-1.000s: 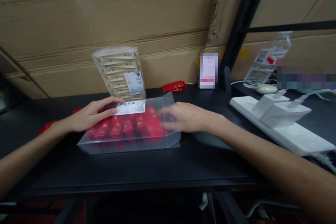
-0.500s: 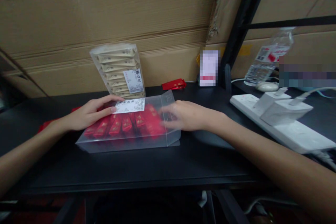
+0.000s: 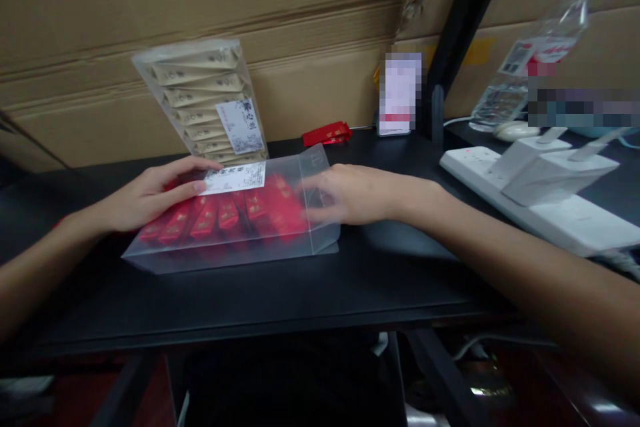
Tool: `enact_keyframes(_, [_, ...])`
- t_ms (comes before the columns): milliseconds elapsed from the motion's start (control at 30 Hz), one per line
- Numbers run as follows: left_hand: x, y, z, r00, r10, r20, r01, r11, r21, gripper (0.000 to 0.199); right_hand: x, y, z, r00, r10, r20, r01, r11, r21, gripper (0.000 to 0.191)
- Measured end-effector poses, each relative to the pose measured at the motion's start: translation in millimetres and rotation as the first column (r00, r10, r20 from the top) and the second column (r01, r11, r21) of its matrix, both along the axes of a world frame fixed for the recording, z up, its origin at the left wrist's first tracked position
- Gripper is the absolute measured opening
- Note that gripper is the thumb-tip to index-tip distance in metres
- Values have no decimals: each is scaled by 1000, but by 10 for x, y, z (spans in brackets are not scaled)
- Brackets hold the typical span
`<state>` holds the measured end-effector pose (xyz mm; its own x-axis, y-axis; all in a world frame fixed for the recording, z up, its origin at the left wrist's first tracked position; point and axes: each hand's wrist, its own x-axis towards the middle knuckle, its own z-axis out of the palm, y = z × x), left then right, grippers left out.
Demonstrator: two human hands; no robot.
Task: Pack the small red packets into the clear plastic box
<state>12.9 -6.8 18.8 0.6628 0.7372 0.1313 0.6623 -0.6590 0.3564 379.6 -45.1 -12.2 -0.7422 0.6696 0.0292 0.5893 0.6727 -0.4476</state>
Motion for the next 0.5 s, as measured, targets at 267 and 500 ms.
enact_keyframes(267, [14,1,6,1000,-3,-13,3,999,-33,47,26,-27,-10,999,-42,-32,41,999,-34,46])
enact_keyframes(500, [0,14,-9,1000,-2,-3,2,1000,2,48,26,-7,-9,1000,-28,-2,28,1000,7,51])
